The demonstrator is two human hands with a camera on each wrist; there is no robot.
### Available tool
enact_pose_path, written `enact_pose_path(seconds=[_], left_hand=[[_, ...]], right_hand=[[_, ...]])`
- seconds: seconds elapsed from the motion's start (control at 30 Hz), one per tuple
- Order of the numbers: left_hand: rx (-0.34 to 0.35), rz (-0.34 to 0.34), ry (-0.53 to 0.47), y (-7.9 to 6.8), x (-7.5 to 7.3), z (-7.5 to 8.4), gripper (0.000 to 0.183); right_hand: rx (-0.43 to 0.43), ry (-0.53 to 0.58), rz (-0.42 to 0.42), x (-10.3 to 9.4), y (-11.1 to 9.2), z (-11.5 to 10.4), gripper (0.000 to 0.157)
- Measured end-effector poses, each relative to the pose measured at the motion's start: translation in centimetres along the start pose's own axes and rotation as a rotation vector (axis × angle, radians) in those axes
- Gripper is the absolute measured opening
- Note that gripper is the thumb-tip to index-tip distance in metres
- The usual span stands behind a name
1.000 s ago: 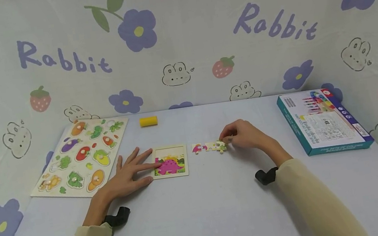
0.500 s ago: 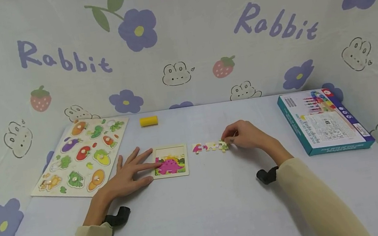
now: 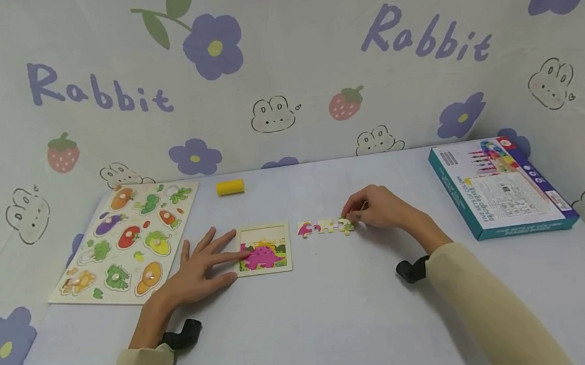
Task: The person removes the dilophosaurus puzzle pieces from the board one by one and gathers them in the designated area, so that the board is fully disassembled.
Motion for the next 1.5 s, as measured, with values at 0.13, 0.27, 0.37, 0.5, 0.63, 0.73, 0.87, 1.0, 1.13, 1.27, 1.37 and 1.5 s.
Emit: enact_pose_path(seconds=[0.13, 0.27, 0.37, 0.5, 0.63, 0.73, 0.87, 1.0, 1.13, 1.27, 1.37, 1.5], left_hand=[[0.003, 0.004, -0.002, 0.0, 0.1, -0.1, 0.046], [0.01, 0.012, -0.001, 0.0, 0.1, -0.1, 0.045], [0.015, 0.016, -0.002, 0.0, 0.0, -0.1, 0.045], [0.013, 0.012, -0.003, 0.0, 0.0, -0.1, 0.045], [0.014, 0.014, -0.01, 0.0, 0.1, -0.1, 0.045], [0.016, 0.018, -0.01, 0.0, 0.1, -0.1, 0.045], [0.022, 0.023, -0.001, 0.0, 0.0, -0.1, 0.045], [0.026, 0.026, -0.001, -0.1, -0.1, 0.0, 0.045], [0.028, 0.029, -0.005, -0.1, 0.0, -0.1, 0.044], [0.021, 0.024, -0.014, -0.1, 0.0, -0.2, 0.044], [0.014, 0.02, -0.03, -0.1, -0.1, -0.2, 0.044], [0.015, 0.022, -0.05, 0.1, 0.0, -0.3, 0.044]], right_hand=[[0.0, -0.003, 0.001, 0.0, 0.1, 0.0, 0.017], [-0.002, -0.004, -0.001, 0.0, 0.1, 0.0, 0.017], [-0.012, -0.003, -0.005, 0.0, 0.1, -0.1, 0.017], [-0.017, -0.007, -0.009, 0.0, 0.2, -0.1, 0.016], [0.0, -0.013, -0.013, 0.1, 0.3, 0.0, 0.015], [0.002, -0.014, -0.015, 0.0, 0.3, 0.0, 0.015], [-0.001, -0.01, -0.01, 0.1, 0.3, 0.2, 0.016], [-0.013, 0.001, 0.004, 0.1, 0.4, 0.3, 0.016], [-0.018, 0.015, 0.026, 0.2, 0.5, -0.1, 0.014], [-0.03, 0.044, 0.035, 0.7, 0.7, -1.3, 0.015], [-0.036, 0.067, 0.026, 1.3, 1.0, -2.5, 0.015], [-0.043, 0.091, 0.001, 2.5, 1.7, -4.2, 0.015]])
Point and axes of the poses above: each hand's wrist, its own y-axis towards the middle knuckle, its own x-axis out of the palm, z = x × y, the point moved 4 cm from there along y, towards the middle knuckle, and after that the axes turned 3 degrees about y, right-handed, at the moved point
